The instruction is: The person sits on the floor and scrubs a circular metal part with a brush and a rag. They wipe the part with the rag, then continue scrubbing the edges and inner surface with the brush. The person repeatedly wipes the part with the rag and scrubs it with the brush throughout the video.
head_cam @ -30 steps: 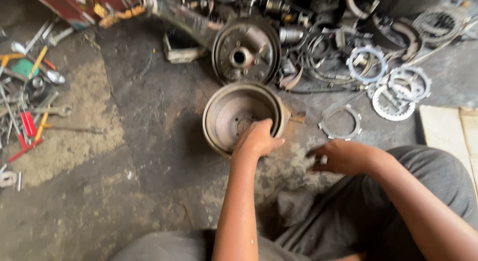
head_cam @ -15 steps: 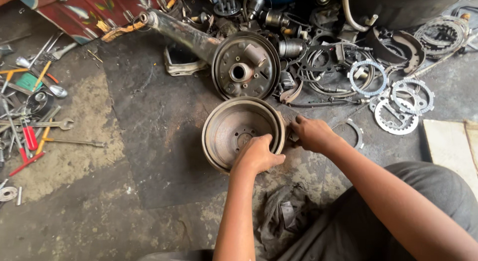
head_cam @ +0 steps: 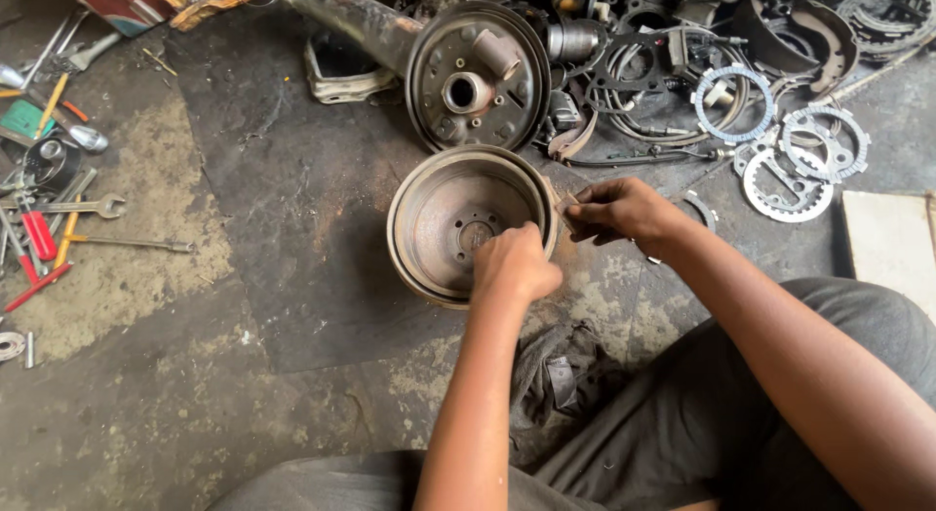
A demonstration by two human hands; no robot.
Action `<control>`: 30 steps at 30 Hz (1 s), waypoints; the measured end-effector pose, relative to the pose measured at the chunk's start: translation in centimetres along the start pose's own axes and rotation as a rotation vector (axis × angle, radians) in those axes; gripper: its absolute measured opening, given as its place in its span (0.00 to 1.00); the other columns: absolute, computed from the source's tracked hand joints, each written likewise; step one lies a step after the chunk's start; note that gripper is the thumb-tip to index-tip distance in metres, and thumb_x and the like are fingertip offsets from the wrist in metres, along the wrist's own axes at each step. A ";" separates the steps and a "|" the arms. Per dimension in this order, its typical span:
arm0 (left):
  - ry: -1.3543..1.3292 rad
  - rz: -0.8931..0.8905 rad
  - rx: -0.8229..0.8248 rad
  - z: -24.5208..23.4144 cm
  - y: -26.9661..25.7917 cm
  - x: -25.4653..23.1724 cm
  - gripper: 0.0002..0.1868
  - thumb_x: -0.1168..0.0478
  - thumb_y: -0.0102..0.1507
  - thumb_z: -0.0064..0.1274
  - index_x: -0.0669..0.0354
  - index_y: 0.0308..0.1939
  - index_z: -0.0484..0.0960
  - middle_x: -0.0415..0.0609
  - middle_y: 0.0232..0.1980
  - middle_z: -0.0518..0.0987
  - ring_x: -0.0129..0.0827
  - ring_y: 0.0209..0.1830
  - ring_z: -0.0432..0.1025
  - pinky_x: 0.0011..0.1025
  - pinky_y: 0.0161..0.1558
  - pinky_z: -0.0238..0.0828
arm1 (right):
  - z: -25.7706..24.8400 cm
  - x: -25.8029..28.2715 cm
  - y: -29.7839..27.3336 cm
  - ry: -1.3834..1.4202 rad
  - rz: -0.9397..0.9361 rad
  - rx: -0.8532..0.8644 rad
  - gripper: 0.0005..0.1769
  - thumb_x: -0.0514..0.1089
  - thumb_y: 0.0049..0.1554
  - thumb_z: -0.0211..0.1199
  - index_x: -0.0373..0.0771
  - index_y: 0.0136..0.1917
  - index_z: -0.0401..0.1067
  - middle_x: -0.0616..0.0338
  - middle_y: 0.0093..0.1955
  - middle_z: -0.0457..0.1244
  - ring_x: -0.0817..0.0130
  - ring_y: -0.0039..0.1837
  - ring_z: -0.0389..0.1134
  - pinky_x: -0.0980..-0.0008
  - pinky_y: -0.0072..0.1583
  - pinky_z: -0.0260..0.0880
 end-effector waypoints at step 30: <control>-0.065 0.144 -0.151 -0.1 0.4 0.4 0.14 0.64 0.51 0.56 0.68 0.39 0.84 0.67 0.45 0.82 0.59 0.49 0.77 0.48 0.52 0.74 | 2.0 2.5 0.1 -0.032 -0.341 -0.322 0.10 0.41 0.60 0.64 0.32 0.41 0.73 0.59 0.31 0.64 0.74 0.31 0.61 0.71 0.33 0.59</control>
Point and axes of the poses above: each hand's wrist, its own y-axis towards the middle knuckle, its own z-axis out of the palm, x = y × z, the point moved 8 cm from there along y, towards the middle knuckle
